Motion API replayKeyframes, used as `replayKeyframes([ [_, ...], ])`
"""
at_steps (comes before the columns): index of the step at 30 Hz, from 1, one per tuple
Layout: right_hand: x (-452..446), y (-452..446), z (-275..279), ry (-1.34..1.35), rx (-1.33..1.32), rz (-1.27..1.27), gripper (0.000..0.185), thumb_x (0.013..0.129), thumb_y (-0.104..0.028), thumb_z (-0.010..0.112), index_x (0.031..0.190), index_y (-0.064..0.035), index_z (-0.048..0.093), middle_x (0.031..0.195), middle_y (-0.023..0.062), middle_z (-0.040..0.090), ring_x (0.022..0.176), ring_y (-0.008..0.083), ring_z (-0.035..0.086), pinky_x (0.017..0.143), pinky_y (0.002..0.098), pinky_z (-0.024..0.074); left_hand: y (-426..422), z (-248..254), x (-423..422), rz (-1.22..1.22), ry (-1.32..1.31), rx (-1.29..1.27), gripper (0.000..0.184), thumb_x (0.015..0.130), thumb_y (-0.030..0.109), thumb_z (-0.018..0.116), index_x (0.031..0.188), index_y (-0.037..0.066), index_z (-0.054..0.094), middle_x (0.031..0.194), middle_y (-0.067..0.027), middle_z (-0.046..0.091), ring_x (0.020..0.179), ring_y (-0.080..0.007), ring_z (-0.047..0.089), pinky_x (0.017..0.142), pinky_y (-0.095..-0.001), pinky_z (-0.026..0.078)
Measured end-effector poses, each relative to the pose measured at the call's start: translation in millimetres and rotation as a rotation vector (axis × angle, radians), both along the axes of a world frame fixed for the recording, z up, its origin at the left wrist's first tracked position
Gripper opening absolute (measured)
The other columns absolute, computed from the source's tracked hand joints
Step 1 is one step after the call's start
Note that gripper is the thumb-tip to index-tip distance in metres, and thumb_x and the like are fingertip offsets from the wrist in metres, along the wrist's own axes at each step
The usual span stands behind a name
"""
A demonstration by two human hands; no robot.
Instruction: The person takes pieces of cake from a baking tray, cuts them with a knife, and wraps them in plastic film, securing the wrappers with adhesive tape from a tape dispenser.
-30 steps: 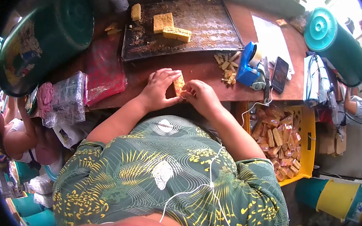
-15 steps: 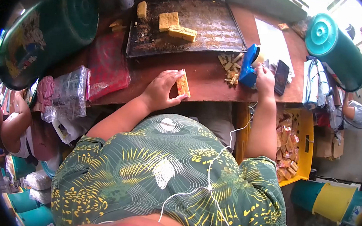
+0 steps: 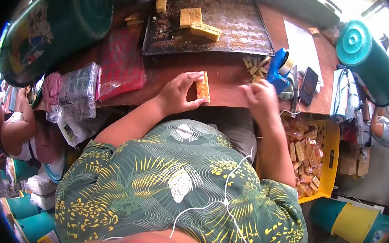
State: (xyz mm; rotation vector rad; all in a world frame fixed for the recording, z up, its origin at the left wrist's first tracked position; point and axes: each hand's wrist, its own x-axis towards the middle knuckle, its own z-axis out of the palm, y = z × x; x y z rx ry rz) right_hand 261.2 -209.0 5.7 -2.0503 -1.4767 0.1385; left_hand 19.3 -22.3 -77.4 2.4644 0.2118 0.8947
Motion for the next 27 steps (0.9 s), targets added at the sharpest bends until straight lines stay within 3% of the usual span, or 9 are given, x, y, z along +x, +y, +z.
replayKeyframes([
  [4, -56.7, 41.9, -21.0, 0.257, 0.100, 0.463, 0.018, 0.082, -0.017, 0.086, 0.086, -0.0028, 0.076, 0.095, 0.0130, 0.066, 0.093, 0.0309, 0.065, 0.085, 0.0393, 0.0540, -1.6, 9.2, -1.6, -0.003, 0.018, -0.024, 0.083, 0.078, 0.026, 0.087, 0.148, 0.008, 0.045, 0.132, -0.0155, 0.064, 0.125, -0.0349, 0.061, 0.109, -0.0450, 0.049],
  [6, -51.5, 62.5, -41.9, 0.317, -0.054, 0.390, 0.026, 0.078, -0.014, 0.088, 0.096, -0.0025, 0.073, 0.097, 0.0124, 0.062, 0.093, 0.0278, 0.064, 0.085, 0.0377, 0.0543, -1.3, 9.5, -2.7, -0.013, 0.027, -0.045, 0.083, 0.078, 0.025, 0.086, 0.149, 0.008, 0.045, 0.132, -0.0153, 0.064, 0.125, -0.0342, 0.061, 0.109, -0.0448, 0.049],
  [9, -52.4, 71.4, -56.1, 0.452, 0.067, 0.286, 0.039, 0.075, -0.011, 0.090, 0.105, -0.0022, 0.066, 0.101, 0.0115, 0.060, 0.092, 0.0248, 0.062, 0.083, 0.0368, 0.0541, -0.5, 14.1, -2.1, -0.025, -0.016, -0.062, 0.079, 0.080, 0.023, 0.084, 0.148, 0.009, 0.047, 0.127, -0.0144, 0.066, 0.118, -0.0325, 0.064, 0.107, -0.0441, 0.050],
  [12, -48.6, 72.0, -68.3, 0.388, 0.078, 0.223, 0.048, 0.072, -0.009, 0.091, 0.107, -0.0028, 0.059, 0.105, 0.0110, 0.059, 0.091, 0.0241, 0.061, 0.084, 0.0374, 0.0540, 5.7, 16.5, 10.2, 0.039, 0.022, -0.137, 0.070, 0.083, 0.020, 0.081, 0.146, 0.010, 0.050, 0.113, -0.0115, 0.069, 0.109, -0.0306, 0.065, 0.101, -0.0431, 0.051],
  [14, -48.1, 71.3, -66.5, 0.379, 0.026, 0.222, 0.043, 0.074, -0.016, 0.092, 0.100, -0.0023, 0.060, 0.103, 0.0118, 0.058, 0.093, 0.0256, 0.060, 0.085, 0.0374, 0.0533, 13.8, 21.4, 25.2, 0.070, 0.093, -0.284, 0.056, 0.087, 0.012, 0.075, 0.140, 0.011, 0.057, 0.091, -0.0068, 0.069, 0.093, -0.0275, 0.067, 0.087, -0.0402, 0.054],
  [16, -48.3, 69.4, -56.8, 0.291, -0.011, 0.253, 0.042, 0.075, -0.020, 0.092, 0.096, -0.0022, 0.061, 0.102, 0.0124, 0.058, 0.093, 0.0270, 0.060, 0.086, 0.0375, 0.0529, 15.0, 34.8, 33.6, 0.055, 0.144, -0.392, 0.051, 0.088, 0.007, 0.072, 0.138, 0.011, 0.059, 0.095, -0.0082, 0.069, 0.090, -0.0267, 0.067, 0.084, -0.0396, 0.055],
  [21, -69.0, 65.8, -45.1, 0.193, -0.061, 0.224, 0.048, 0.073, -0.038, 0.093, 0.086, -0.0035, 0.062, 0.104, 0.0161, 0.060, 0.100, 0.0344, 0.062, 0.089, 0.0424, 0.0525, 32.0, 9.7, 46.9, 0.193, 0.043, -0.283, 0.044, 0.090, 0.000, 0.065, 0.133, 0.010, 0.063, 0.100, -0.0108, 0.067, 0.091, -0.0269, 0.067, 0.085, -0.0393, 0.056],
  [24, -76.4, 61.0, -43.4, 0.088, -0.080, 0.163, 0.041, 0.076, -0.026, 0.089, 0.095, -0.0017, 0.062, 0.107, 0.0186, 0.062, 0.103, 0.0408, 0.063, 0.092, 0.0451, 0.0540, 38.9, 8.6, 38.7, 0.149, -0.004, -0.314, 0.031, 0.092, 0.001, 0.066, 0.123, 0.008, 0.069, 0.101, -0.0110, 0.067, 0.093, -0.0252, 0.068, 0.086, -0.0365, 0.056],
  [27, -53.7, 26.4, 18.6, 0.192, -0.052, 0.007, 0.037, 0.080, -0.013, 0.080, 0.112, -0.0002, 0.064, 0.117, 0.0183, 0.064, 0.098, 0.0342, 0.068, 0.088, 0.0406, 0.0569, 59.3, 24.6, -1.3, 0.139, -0.044, -0.398, 0.019, 0.095, 0.008, 0.070, 0.114, 0.005, 0.073, 0.103, -0.0098, 0.069, 0.092, -0.0213, 0.070, 0.085, -0.0338, 0.057],
])
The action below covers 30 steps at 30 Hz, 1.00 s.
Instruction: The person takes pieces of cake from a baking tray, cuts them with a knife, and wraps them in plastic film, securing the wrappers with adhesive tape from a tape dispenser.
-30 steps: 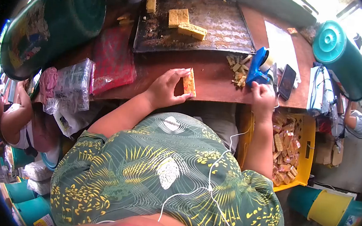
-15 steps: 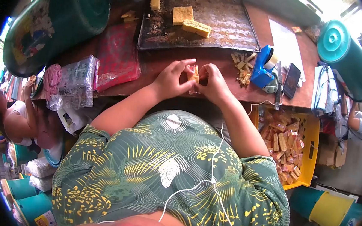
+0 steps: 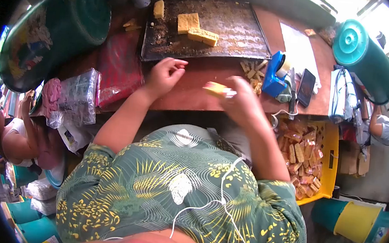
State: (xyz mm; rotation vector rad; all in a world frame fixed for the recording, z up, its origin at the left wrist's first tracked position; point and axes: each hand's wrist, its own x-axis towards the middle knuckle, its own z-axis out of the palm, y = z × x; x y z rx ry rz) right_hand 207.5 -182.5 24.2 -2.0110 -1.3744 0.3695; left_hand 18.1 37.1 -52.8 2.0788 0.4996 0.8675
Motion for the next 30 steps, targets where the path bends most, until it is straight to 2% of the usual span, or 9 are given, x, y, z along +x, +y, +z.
replayKeyframes([
  [3, 62.6, -78.1, 58.3, -0.049, 0.089, -0.149, 0.028, 0.087, -0.008, 0.074, 0.112, 0.0031, 0.069, 0.115, 0.0155, 0.064, 0.099, 0.0233, 0.069, 0.079, 0.0322, 0.0593, 40.0, 14.5, -55.4, 0.232, -0.041, 0.331, 0.019, 0.093, 0.013, 0.074, 0.111, 0.005, 0.074, 0.104, -0.0089, 0.071, 0.097, -0.0214, 0.070, 0.085, -0.0322, 0.056],
  [5, 92.2, -127.8, 106.7, 0.095, -0.170, -0.308, 0.023, 0.090, -0.012, 0.074, 0.108, 0.0025, 0.072, 0.112, 0.0137, 0.065, 0.097, 0.0213, 0.069, 0.084, 0.0336, 0.0569, 62.5, 18.8, -87.9, 0.398, 0.047, 0.337, 0.020, 0.091, 0.017, 0.077, 0.107, 0.006, 0.074, 0.109, -0.0103, 0.069, 0.101, -0.0251, 0.068, 0.087, -0.0359, 0.056],
  [6, 89.8, -137.3, 134.8, -0.241, -0.307, -0.371, 0.024, 0.091, -0.015, 0.075, 0.108, 0.0008, 0.073, 0.107, 0.0134, 0.067, 0.097, 0.0220, 0.068, 0.087, 0.0360, 0.0525, 69.3, 21.4, -99.5, 0.462, 0.069, 0.350, 0.020, 0.090, 0.018, 0.078, 0.105, 0.006, 0.073, 0.113, -0.0111, 0.067, 0.102, -0.0275, 0.068, 0.087, -0.0377, 0.055],
  [10, 80.9, -110.3, 156.5, -0.522, 0.140, -0.328, 0.030, 0.092, -0.023, 0.078, 0.112, -0.0007, 0.073, 0.103, 0.0125, 0.068, 0.101, 0.0247, 0.065, 0.090, 0.0384, 0.0490, 107.8, -22.5, -138.3, 0.539, 0.362, 0.273, 0.024, 0.090, 0.024, 0.080, 0.095, 0.003, 0.070, 0.125, -0.0141, 0.062, 0.107, -0.0306, 0.066, 0.089, -0.0393, 0.055],
  [15, 51.5, 20.6, 109.7, -0.145, 0.068, 0.099, 0.040, 0.094, -0.029, 0.077, 0.122, -0.0018, 0.069, 0.113, 0.0149, 0.070, 0.098, 0.0291, 0.068, 0.091, 0.0413, 0.0530, 117.4, -41.5, -143.8, 0.525, 0.271, 0.208, 0.030, 0.086, 0.029, 0.083, 0.085, 0.004, 0.067, 0.127, -0.0132, 0.060, 0.105, -0.0301, 0.067, 0.090, -0.0404, 0.055],
  [17, 46.5, 79.8, 83.0, -0.258, 0.046, 0.214, 0.050, 0.094, -0.034, 0.077, 0.132, -0.0034, 0.065, 0.128, 0.0208, 0.068, 0.114, 0.0360, 0.067, 0.100, 0.0437, 0.0521, 113.1, -35.1, -141.5, 0.514, 0.279, 0.158, 0.029, 0.086, 0.028, 0.083, 0.083, 0.004, 0.067, 0.127, -0.0125, 0.061, 0.105, -0.0303, 0.067, 0.092, -0.0413, 0.054],
  [22, 57.6, 178.8, 0.7, -0.378, -0.043, 0.041, 0.058, 0.093, -0.041, 0.075, 0.140, -0.0080, 0.062, 0.130, 0.0236, 0.068, 0.125, 0.0401, 0.062, 0.105, 0.0460, 0.0499, 116.2, -42.1, -142.3, 0.556, 0.265, 0.278, 0.025, 0.091, 0.026, 0.077, 0.084, 0.004, 0.068, 0.124, -0.0132, 0.066, 0.108, -0.0331, 0.067, 0.093, -0.0430, 0.054],
  [26, 86.6, 192.8, -24.0, -0.124, 0.021, -0.029, 0.048, 0.093, -0.039, 0.077, 0.126, -0.0039, 0.072, 0.109, 0.0187, 0.076, 0.103, 0.0344, 0.073, 0.092, 0.0417, 0.0560, 120.5, -42.9, -146.8, 0.565, 0.200, 0.208, 0.023, 0.094, 0.024, 0.072, 0.093, 0.001, 0.071, 0.126, -0.0139, 0.067, 0.109, -0.0352, 0.067, 0.094, -0.0437, 0.054],
  [30, 78.6, 138.5, -3.8, 1.079, 0.213, -0.039, 0.044, 0.102, -0.034, 0.068, 0.134, -0.0052, 0.056, 0.113, 0.0084, 0.067, 0.096, 0.0229, 0.070, 0.081, 0.0366, 0.0604, 120.0, -39.3, -142.6, 0.577, 0.270, 0.236, 0.024, 0.097, 0.022, 0.069, 0.098, -0.001, 0.072, 0.124, -0.0159, 0.066, 0.109, -0.0358, 0.067, 0.095, -0.0433, 0.054],
])
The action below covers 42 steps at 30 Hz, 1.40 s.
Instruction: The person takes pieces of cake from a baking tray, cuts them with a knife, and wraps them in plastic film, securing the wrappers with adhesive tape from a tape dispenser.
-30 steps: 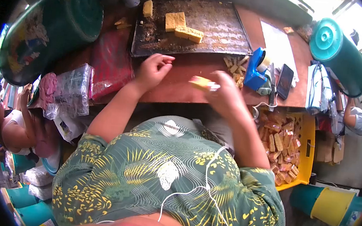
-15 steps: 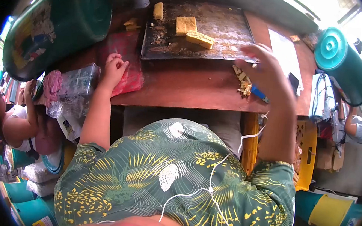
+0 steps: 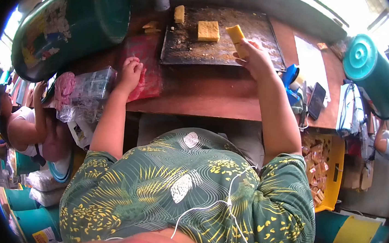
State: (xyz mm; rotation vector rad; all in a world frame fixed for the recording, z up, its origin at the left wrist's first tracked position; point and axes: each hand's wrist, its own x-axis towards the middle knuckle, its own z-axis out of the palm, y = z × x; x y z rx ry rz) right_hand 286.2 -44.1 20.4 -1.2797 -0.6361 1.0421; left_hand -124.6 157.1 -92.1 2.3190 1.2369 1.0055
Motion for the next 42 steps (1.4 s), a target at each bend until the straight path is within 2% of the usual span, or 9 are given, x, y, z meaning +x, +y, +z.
replayKeyframes([
  [4, 10.8, -59.6, -1.2, 0.296, 0.048, -0.031, 0.040, 0.103, -0.032, 0.065, 0.132, -0.0059, 0.057, 0.115, 0.0107, 0.065, 0.097, 0.0243, 0.069, 0.079, 0.0366, 0.0597, 42.8, -15.4, -6.4, -0.069, 0.097, 0.063, 0.033, 0.102, 0.029, 0.061, 0.107, -0.002, 0.071, 0.123, -0.0192, 0.067, 0.113, -0.0349, 0.066, 0.099, -0.0396, 0.051],
  [7, 8.1, -97.5, -5.1, 0.407, 0.090, -0.119, 0.041, 0.104, -0.034, 0.063, 0.132, -0.0054, 0.057, 0.114, 0.0110, 0.065, 0.088, 0.0238, 0.069, 0.075, 0.0354, 0.0612, 7.6, 50.6, 35.9, 0.072, -0.880, -0.581, 0.036, 0.108, 0.033, 0.054, 0.112, 0.002, 0.071, 0.124, -0.0164, 0.070, 0.116, -0.0285, 0.066, 0.100, -0.0377, 0.050],
  [12, 4.7, -127.1, -21.6, 0.576, 0.252, 0.027, 0.044, 0.110, -0.038, 0.045, 0.131, -0.0023, 0.058, 0.109, 0.0135, 0.070, 0.092, 0.0223, 0.068, 0.079, 0.0368, 0.0586, -121.8, 78.6, 137.2, -0.472, -0.414, -0.088, 0.012, 0.102, 0.013, 0.063, 0.100, 0.005, 0.070, 0.103, -0.0038, 0.070, 0.088, -0.0148, 0.063, 0.085, -0.0311, 0.053],
  [16, -21.4, -128.9, -21.0, 0.547, 0.296, 0.067, 0.039, 0.110, -0.033, 0.048, 0.134, -0.0030, 0.056, 0.120, 0.0139, 0.070, 0.099, 0.0222, 0.069, 0.086, 0.0369, 0.0577, -210.6, 43.9, 159.3, -0.730, 0.119, 0.041, 0.030, 0.097, 0.032, 0.071, 0.111, 0.005, 0.068, 0.120, -0.0123, 0.067, 0.113, -0.0297, 0.064, 0.100, -0.0411, 0.051],
  [19, -34.1, -125.6, -22.4, 0.452, 0.298, 0.107, 0.037, 0.108, -0.027, 0.055, 0.138, -0.0056, 0.052, 0.123, 0.0133, 0.068, 0.104, 0.0224, 0.069, 0.088, 0.0371, 0.0573, -219.7, 42.2, 150.4, -0.736, 0.168, -0.066, 0.044, 0.090, 0.030, 0.078, 0.126, 0.008, 0.065, 0.139, -0.0133, 0.059, 0.132, -0.0329, 0.055, 0.114, -0.0402, 0.044],
  [21, -38.2, -122.7, -29.2, 0.257, 0.213, 0.086, 0.044, 0.104, -0.018, 0.065, 0.142, -0.0073, 0.046, 0.123, 0.0117, 0.066, 0.107, 0.0174, 0.065, 0.094, 0.0335, 0.0532, -181.6, 45.8, 148.0, -0.774, -0.060, -0.297, 0.048, 0.087, 0.027, 0.081, 0.127, 0.007, 0.065, 0.140, -0.0130, 0.059, 0.133, -0.0328, 0.054, 0.115, -0.0407, 0.042],
  [24, -52.3, -116.3, -27.8, -0.200, 0.059, 0.170, 0.050, 0.100, -0.011, 0.071, 0.142, -0.0046, 0.044, 0.120, 0.0101, 0.065, 0.109, 0.0137, 0.060, 0.097, 0.0301, 0.0482, -152.1, 40.7, 121.6, -0.519, 0.172, 0.001, 0.056, 0.083, 0.032, 0.083, 0.129, 0.007, 0.064, 0.141, -0.0109, 0.058, 0.132, -0.0329, 0.051, 0.116, -0.0444, 0.040],
  [29, -72.3, -78.9, -51.1, -0.865, 0.093, 0.220, 0.059, 0.081, -0.004, 0.082, 0.135, -0.0042, 0.057, 0.126, 0.0171, 0.067, 0.119, 0.0287, 0.066, 0.104, 0.0384, 0.0518, -176.9, 29.9, 99.2, -0.353, 0.316, -0.010, 0.067, 0.081, 0.052, 0.081, 0.132, 0.012, 0.063, 0.144, -0.0062, 0.054, 0.140, -0.0307, 0.042, 0.115, -0.0511, 0.036],
  [42, -70.5, -81.8, -63.1, -1.360, 0.041, 0.178, 0.066, 0.079, -0.023, 0.086, 0.139, -0.0203, 0.060, 0.133, 0.0067, 0.065, 0.128, 0.0320, 0.054, 0.108, 0.0483, 0.0412, -155.7, 41.8, 108.6, -0.358, 0.285, -0.030, 0.069, 0.077, 0.056, 0.082, 0.130, 0.016, 0.063, 0.135, -0.0032, 0.056, 0.129, -0.0291, 0.050, 0.106, -0.0516, 0.041],
])
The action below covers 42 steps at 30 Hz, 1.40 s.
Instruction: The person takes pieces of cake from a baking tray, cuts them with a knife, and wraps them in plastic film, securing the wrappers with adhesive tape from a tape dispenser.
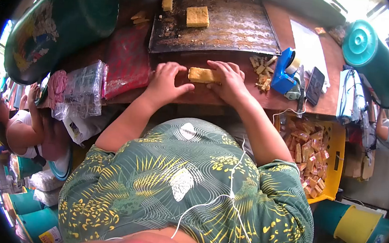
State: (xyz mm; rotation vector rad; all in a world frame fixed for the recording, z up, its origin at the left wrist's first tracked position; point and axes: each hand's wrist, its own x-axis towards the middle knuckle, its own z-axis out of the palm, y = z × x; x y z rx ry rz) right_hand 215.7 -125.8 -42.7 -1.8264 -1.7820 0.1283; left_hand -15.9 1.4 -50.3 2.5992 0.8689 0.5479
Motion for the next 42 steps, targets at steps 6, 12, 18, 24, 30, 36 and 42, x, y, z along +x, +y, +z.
replayKeyframes([
  [6, -16.5, -61.1, -4.4, -0.164, -0.032, 0.287, 0.065, 0.078, -0.030, 0.084, 0.138, -0.0249, 0.063, 0.133, 0.0057, 0.060, 0.129, 0.0311, 0.053, 0.109, 0.0495, 0.0405, 47.6, 14.5, 42.9, 0.013, -0.183, 0.399, 0.065, 0.077, 0.044, 0.085, 0.133, 0.021, 0.062, 0.135, -0.0003, 0.057, 0.128, -0.0264, 0.051, 0.102, -0.0497, 0.043],
  [12, -12.2, -40.8, 21.7, -0.118, 0.070, 0.287, 0.012, 0.086, -0.022, 0.078, 0.096, -0.0158, 0.076, 0.097, 0.0019, 0.072, 0.096, 0.0230, 0.066, 0.090, 0.0402, 0.0499, 54.1, 33.3, 64.2, -0.086, -0.303, 0.317, 0.015, 0.084, 0.022, 0.082, 0.085, 0.013, 0.071, 0.091, -0.0046, 0.073, 0.094, -0.0234, 0.069, 0.086, -0.0422, 0.053],
  [18, -4.5, -0.9, 71.4, -0.266, 0.355, 0.100, 0.012, 0.081, -0.020, 0.082, 0.089, -0.0136, 0.075, 0.119, 0.0040, 0.069, 0.117, 0.0295, 0.061, 0.103, 0.0462, 0.0430, 34.0, 56.6, 45.0, -0.270, -0.372, -0.146, 0.014, 0.091, 0.011, 0.077, 0.100, 0.004, 0.069, 0.090, -0.0118, 0.073, 0.083, -0.0281, 0.072, 0.076, -0.0375, 0.056],
  [24, -0.6, -14.5, 56.3, -0.052, -0.018, 0.367, 0.012, 0.080, -0.016, 0.078, 0.086, -0.0091, 0.070, 0.085, 0.0097, 0.067, 0.090, 0.0340, 0.065, 0.082, 0.0459, 0.0514, 53.5, 36.3, 22.6, -0.180, -0.380, 0.110, 0.018, 0.091, 0.013, 0.077, 0.104, 0.005, 0.068, 0.100, -0.0130, 0.072, 0.095, -0.0302, 0.070, 0.082, -0.0391, 0.055],
  [30, -7.8, -65.4, 48.4, 0.053, -0.165, 0.394, 0.011, 0.077, -0.015, 0.081, 0.084, -0.0105, 0.074, 0.090, 0.0074, 0.069, 0.094, 0.0322, 0.066, 0.085, 0.0442, 0.0531, 46.1, 5.9, 30.3, -0.230, -0.296, 0.001, 0.020, 0.094, 0.018, 0.070, 0.108, 0.004, 0.070, 0.099, -0.0134, 0.071, 0.097, -0.0345, 0.067, 0.087, -0.0440, 0.054],
  [36, -4.5, -78.2, 55.8, 0.087, -0.174, 0.352, 0.012, 0.080, -0.016, 0.081, 0.090, -0.0099, 0.077, 0.092, 0.0081, 0.071, 0.094, 0.0311, 0.067, 0.082, 0.0436, 0.0545, 19.5, -10.6, 52.3, 0.033, -0.019, 0.109, 0.025, 0.093, 0.025, 0.070, 0.108, 0.005, 0.073, 0.100, -0.0112, 0.066, 0.105, -0.0363, 0.064, 0.091, -0.0489, 0.054],
  [42, -10.0, -54.2, 81.2, -0.124, 0.014, 0.184, 0.013, 0.076, -0.016, 0.082, 0.088, -0.0133, 0.078, 0.114, 0.0066, 0.071, 0.116, 0.0299, 0.062, 0.101, 0.0462, 0.0471, 26.8, 37.2, 54.8, -0.258, 0.001, -0.171, 0.024, 0.093, 0.016, 0.070, 0.113, 0.003, 0.065, 0.103, -0.0140, 0.072, 0.099, -0.0337, 0.070, 0.093, -0.0426, 0.054],
])
